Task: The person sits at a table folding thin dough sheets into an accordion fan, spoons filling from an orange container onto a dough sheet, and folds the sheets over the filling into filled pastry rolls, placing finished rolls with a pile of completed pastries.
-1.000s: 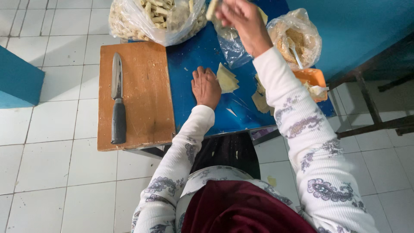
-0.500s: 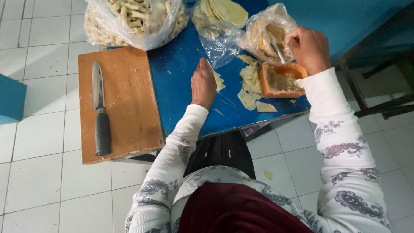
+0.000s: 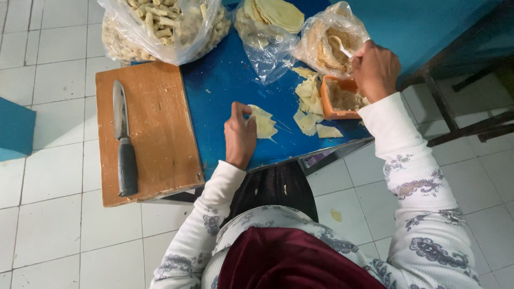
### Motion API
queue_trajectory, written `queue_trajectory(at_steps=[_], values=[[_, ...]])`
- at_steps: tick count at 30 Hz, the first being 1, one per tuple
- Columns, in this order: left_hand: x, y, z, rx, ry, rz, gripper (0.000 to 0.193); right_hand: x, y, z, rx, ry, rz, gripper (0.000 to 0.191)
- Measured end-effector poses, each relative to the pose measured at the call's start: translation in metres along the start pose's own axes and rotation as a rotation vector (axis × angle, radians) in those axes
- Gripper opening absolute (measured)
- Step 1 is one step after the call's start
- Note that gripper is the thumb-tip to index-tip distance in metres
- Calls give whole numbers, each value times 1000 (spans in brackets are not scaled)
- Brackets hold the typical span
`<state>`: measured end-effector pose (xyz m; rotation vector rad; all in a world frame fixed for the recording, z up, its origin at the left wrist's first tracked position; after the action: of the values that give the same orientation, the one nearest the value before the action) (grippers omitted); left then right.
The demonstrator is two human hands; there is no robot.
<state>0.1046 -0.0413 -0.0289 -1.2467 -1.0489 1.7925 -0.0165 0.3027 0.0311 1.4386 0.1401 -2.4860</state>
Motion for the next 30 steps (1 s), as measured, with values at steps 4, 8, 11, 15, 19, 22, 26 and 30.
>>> queue_trajectory(at_steps=[4,8,11,15,19,22,26,30], values=[[-15,-2,-13,130,-52,77,35,-28,13,-20,-128,-131,-110,6],[-18,-2,-19,145,-44,130,37,-19,-1,-27,-84,-89,76,3],[-21,-9,-23,190,-58,170,38,-4,-29,-25,31,-60,324,9],[-28,-13,-32,200,-83,230,49,9,-59,-27,146,-46,550,13],[-36,-13,-44,166,-103,223,60,5,-59,-33,217,-33,789,14],[-41,-13,-49,141,-122,202,60,-7,-27,-34,185,21,974,15],[-49,-7,-56,119,-143,174,59,-12,62,-50,49,188,1094,17],[-55,-4,-57,126,-142,139,55,12,149,-71,-11,371,975,17]])
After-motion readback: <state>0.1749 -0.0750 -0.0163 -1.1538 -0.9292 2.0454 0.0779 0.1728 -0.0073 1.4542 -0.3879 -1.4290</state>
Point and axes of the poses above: each hand's wrist, its own z-axis towards the middle knuckle, its own x-axis out of the palm, y = z × x, the point moved 10 cm from there along z, towards the middle knuckle, and after that the axes turned 9 degrees about -x, right-handed, at the moved point
